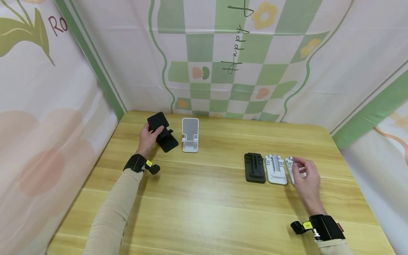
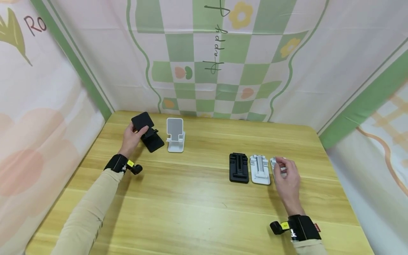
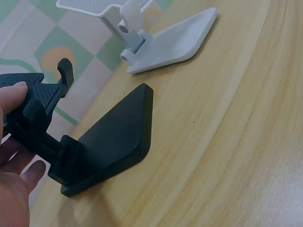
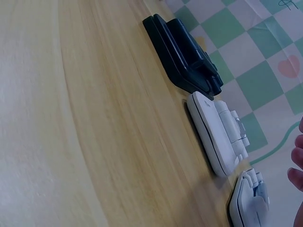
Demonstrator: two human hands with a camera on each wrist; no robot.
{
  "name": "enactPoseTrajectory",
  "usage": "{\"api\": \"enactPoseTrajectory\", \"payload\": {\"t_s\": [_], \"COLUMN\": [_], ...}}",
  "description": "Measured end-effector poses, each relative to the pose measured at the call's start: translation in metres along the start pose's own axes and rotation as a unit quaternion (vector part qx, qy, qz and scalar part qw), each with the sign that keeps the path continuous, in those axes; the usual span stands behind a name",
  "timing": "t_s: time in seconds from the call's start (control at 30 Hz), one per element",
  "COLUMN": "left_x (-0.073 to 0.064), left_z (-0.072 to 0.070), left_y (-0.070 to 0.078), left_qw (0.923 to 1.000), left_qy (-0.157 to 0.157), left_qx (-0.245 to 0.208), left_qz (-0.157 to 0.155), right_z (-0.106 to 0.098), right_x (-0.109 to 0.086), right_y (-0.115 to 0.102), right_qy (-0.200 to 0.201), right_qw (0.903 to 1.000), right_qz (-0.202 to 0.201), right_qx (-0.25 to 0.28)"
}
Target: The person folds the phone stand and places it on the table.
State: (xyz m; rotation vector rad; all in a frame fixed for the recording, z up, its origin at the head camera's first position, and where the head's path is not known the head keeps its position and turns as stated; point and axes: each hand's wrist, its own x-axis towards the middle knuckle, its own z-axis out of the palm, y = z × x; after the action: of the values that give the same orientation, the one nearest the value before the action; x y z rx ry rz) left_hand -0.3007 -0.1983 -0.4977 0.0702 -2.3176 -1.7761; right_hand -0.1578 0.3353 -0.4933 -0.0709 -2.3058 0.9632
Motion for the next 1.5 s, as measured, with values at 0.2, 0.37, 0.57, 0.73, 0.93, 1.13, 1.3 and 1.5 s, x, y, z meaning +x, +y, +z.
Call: {"api": "enactPoseTrajectory", "payload": {"t_s": [0.2,0.37,0.57,0.73,0.93,1.13,1.3,1.5], "left_x": [-0.012,-0.022,-0.012,-0.009,-0.018,-0.041,-0.053,-0.065], "left_z": [-0.002,-0.005,-0.004,-0.002,0.0,0.006,0.015,0.028], "left_y": [0.023,0.04,0.035,0.038,0.061,0.109,0.134,0.151], "left_qw": [0.9999,0.9995,0.9982,0.995,0.9918,0.9861,0.9826,0.9781], "left_qy": [0.006,0.022,0.044,0.06,0.069,0.068,0.044,-0.001], "left_qx": [-0.008,0.004,-0.008,-0.018,-0.03,-0.03,-0.043,-0.071], "left_qz": [0.007,0.02,0.041,0.078,0.104,0.149,0.175,0.195], "right_z": [0.002,0.004,0.007,0.016,0.027,0.032,0.039,0.05], "right_x": [0.0,-0.002,-0.003,-0.004,-0.008,-0.005,0.0,0.002], "right_y": [-0.001,-0.003,-0.006,-0.008,-0.009,-0.018,-0.029,-0.044], "right_qy": [0.001,-0.012,-0.026,-0.024,-0.04,-0.051,-0.058,-0.075], "right_qw": [0.9997,0.9996,0.9995,0.9989,0.9981,0.9978,0.9961,0.9917], "right_qz": [-0.015,-0.013,0.004,-0.022,-0.03,-0.021,-0.005,0.025], "right_qx": [0.02,0.022,0.016,0.035,0.036,0.038,0.067,0.102]}}
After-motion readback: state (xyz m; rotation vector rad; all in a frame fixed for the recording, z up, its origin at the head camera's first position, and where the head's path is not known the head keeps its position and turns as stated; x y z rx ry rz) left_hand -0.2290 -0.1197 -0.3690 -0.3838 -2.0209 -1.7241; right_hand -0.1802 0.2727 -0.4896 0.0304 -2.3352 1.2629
